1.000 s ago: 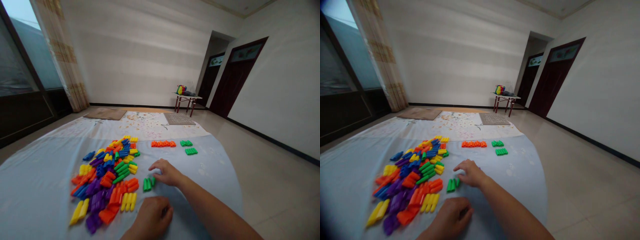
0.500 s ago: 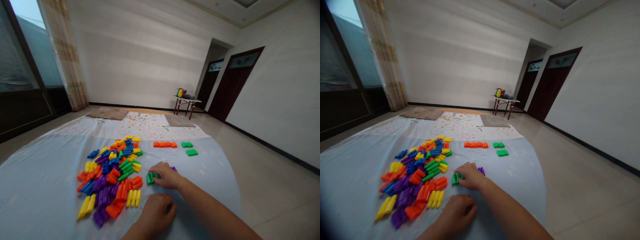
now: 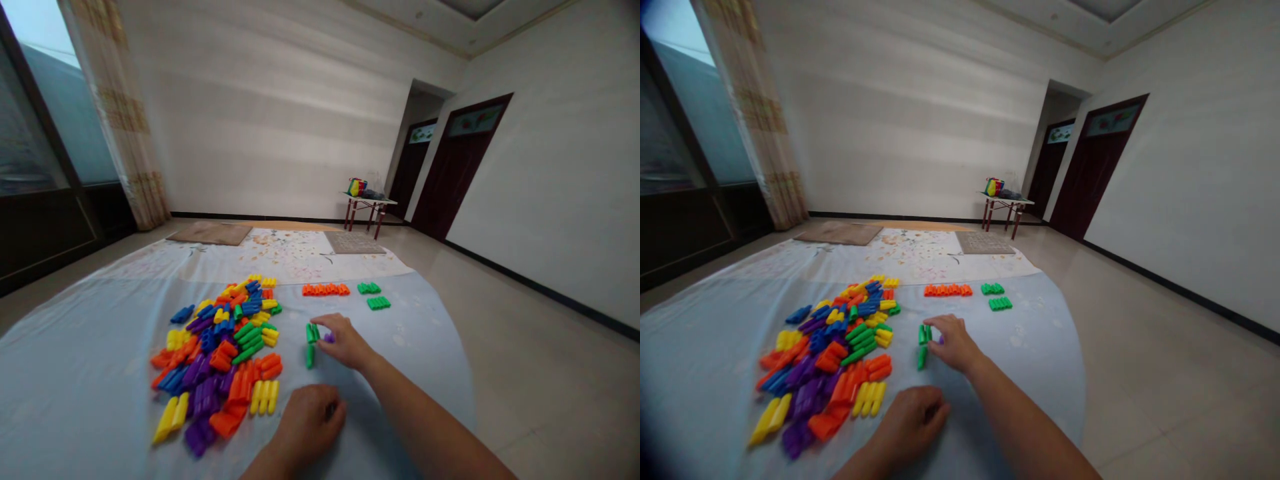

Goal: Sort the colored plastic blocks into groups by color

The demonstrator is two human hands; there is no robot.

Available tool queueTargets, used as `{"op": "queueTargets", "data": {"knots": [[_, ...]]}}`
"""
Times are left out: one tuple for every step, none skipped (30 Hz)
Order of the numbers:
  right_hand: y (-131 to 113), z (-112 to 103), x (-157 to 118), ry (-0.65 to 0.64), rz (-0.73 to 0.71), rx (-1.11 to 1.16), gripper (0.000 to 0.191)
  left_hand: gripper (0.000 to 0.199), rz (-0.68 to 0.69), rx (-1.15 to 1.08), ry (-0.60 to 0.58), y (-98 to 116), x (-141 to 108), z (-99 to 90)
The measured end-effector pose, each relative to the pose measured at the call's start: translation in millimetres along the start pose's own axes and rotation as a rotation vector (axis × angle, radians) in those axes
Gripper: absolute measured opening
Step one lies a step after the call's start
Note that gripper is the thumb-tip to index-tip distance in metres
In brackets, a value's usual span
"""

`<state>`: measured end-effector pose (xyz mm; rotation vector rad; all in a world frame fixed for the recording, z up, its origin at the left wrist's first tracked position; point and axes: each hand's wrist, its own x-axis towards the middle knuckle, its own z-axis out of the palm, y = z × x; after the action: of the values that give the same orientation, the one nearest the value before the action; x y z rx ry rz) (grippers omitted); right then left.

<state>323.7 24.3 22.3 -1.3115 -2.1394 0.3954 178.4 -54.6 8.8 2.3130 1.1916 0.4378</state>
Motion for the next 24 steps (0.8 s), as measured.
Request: {"op": "queueTargets", "data": {"knots": [[7.7, -5.0, -1.4, 0.046, 0.029, 0.008, 0.047, 0.027, -0.007, -0.001, -0.003, 0.2, 0.3, -0.4], [16.0, -9.8, -2.9, 0.088, 0.057, 0.012, 0.047, 0.027, -0.012, -0.002, -0.007, 0.4, 0.5, -0.6], [24.7, -14.2, -4.5, 0.125, 0.082, 0.012, 0.046, 0.027, -0.015, -0.001, -0.010, 0.6, 0.8, -0.8], [33.5, -17.9, -6.2, 0.158, 0.105, 0.006, 0.046, 0.028, -0.016, 0.000, -0.012, 0.7, 1.1, -0.9], [42.3, -20.9, -8.1, 0.187, 0.128, -0.004, 0.046, 0.028, -0.016, 0.000, -0.008, 0.8, 1.3, -1.0], [50.8, -23.0, -10.3, 0.211, 0.154, -0.017, 0.046, 0.029, -0.018, 0.000, -0.005, 0.9, 1.4, -1.0], [58.9, -24.2, -12.8, 0.227, 0.184, -0.027, 0.046, 0.029, -0.020, 0.000, -0.002, 0.9, 1.5, -1.0], [66.5, -24.5, -15.6, 0.234, 0.216, -0.033, 0.046, 0.030, -0.021, 0.002, 0.002, 0.9, 1.6, -0.8], [73.4, -24.0, -18.4, 0.232, 0.247, -0.034, 0.046, 0.030, -0.022, 0.005, 0.006, 0.8, 1.7, -0.6], [79.4, -22.9, -21.3, 0.223, 0.273, -0.030, 0.046, 0.031, -0.023, 0.013, 0.008, 0.7, 1.9, -0.2], [84.6, -21.3, -24.0, 0.215, 0.289, -0.021, 0.047, 0.031, -0.026, 0.024, 0.009, 0.7, 2.1, 0.4], [88.7, -19.5, -26.3, 0.213, 0.296, -0.006, 0.047, 0.032, -0.029, 0.038, 0.008, 0.6, 2.3, 1.2], [91.7, -17.5, -28.2, 0.219, 0.296, 0.013, 0.047, 0.032, -0.032, 0.052, 0.007, 0.7, 2.5, 1.9], [93.5, -15.7, -29.4, 0.236, 0.294, 0.033, 0.048, 0.032, -0.034, 0.066, -0.001, 0.9, 2.6, 2.7], [94.0, -14.2, -30.2, 0.262, 0.296, 0.049, 0.047, 0.032, -0.033, 0.079, -0.009, 1.3, 2.7, 3.3], [93.5, -13.0, -30.4, 0.291, 0.301, 0.053, 0.046, 0.033, -0.033, 0.092, -0.017, 1.9, 2.7, 3.7], [92.0, -12.1, -30.3, 0.315, 0.309, 0.044, 0.044, 0.033, -0.034, 0.107, -0.026, 2.7, 2.6, 3.9], [89.9, -11.7, -30.0, 0.331, 0.318, 0.021, 0.042, 0.033, -0.035, 0.122, -0.032, 3.7, 2.6, 3.8], [87.3, -11.5, -29.7, 0.335, 0.326, -0.013, 0.041, 0.034, -0.039, 0.141, -0.037, 4.7, 2.6, 3.5], [84.5, -11.5, -29.6, 0.329, 0.332, -0.048, 0.041, 0.034, -0.043, 0.163, -0.041, 5.6, 2.7, 3.2], [81.9, -11.5, -29.6, 0.314, 0.335, -0.080, 0.041, 0.034, -0.046, 0.184, -0.043, 6.4, 2.9, 2.9], [79.7, -11.3, -29.9, 0.296, 0.339, -0.103, 0.040, 0.034, -0.044, 0.200, -0.046, 6.9, 3.3, 2.9], [78.2, -11.0, -30.4, 0.281, 0.345, -0.117, 0.038, 0.035, -0.040, 0.213, -0.050, 7.0, 3.7, 3.1], [77.5, -10.6, -30.9, 0.274, 0.351, -0.119, 0.035, 0.035, -0.037, 0.223, -0.054, 6.8, 4.2, 3.6]]}}
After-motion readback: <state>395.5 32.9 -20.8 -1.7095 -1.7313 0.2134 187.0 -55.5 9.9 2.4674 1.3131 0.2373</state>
